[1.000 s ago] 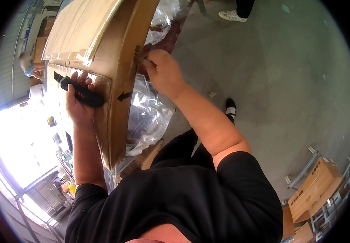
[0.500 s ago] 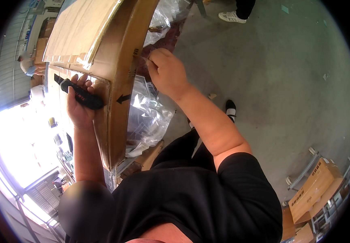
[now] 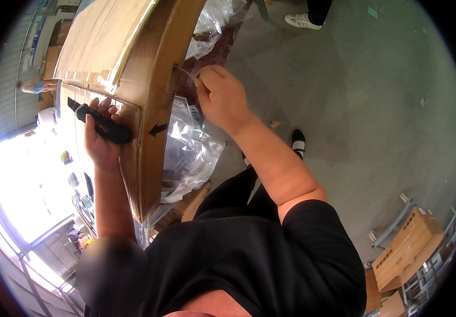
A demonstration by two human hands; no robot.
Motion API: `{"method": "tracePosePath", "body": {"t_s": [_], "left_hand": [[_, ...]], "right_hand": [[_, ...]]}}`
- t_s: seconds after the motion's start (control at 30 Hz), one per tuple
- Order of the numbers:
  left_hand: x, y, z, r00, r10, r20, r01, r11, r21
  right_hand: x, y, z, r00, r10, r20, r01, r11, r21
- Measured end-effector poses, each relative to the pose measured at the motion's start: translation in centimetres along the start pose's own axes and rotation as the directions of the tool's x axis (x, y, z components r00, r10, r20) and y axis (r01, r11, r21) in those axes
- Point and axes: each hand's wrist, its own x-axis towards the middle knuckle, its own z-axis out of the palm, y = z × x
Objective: The person picks up a utility knife from a cart, uses it to cut through tape on a large cardboard box on a workbench, and then uses their hands to peel away tape and open the box flaps.
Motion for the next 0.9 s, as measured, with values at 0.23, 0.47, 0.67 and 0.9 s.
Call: {"method": "tracePosePath", "body": {"t_s": [0.23,0.47,0.67,0.9], "left_hand": [[-0.2,0.0,0.0,1.0,0.007,-0.019,-0.006,1.0,0.02],[-0.5,0.0,-0.1,0.999,0.004,-0.043,-0.003,1.0,0.025],[-1.7,0.3,1.5,0.968,-0.014,-0.249,-0.004,0.997,-0.075],[-18.0,0.4,6.4,0.754,0.188,-0.63,-0.039,0.969,0.243]], "right_hand": [[-0.9,-1.0,-0.5,0.999,-0.029,-0.034,0.032,0.996,0.087],[-3.1,1.0,-2.9,0.956,0.203,0.211,-0.188,0.978,-0.09],[2.1,3.3,-3.7,0.988,0.151,0.03,-0.144,0.976,-0.163],[24.4,6.6,-5.3,0.942,-0.33,-0.065,0.282,0.88,-0.381]]}}
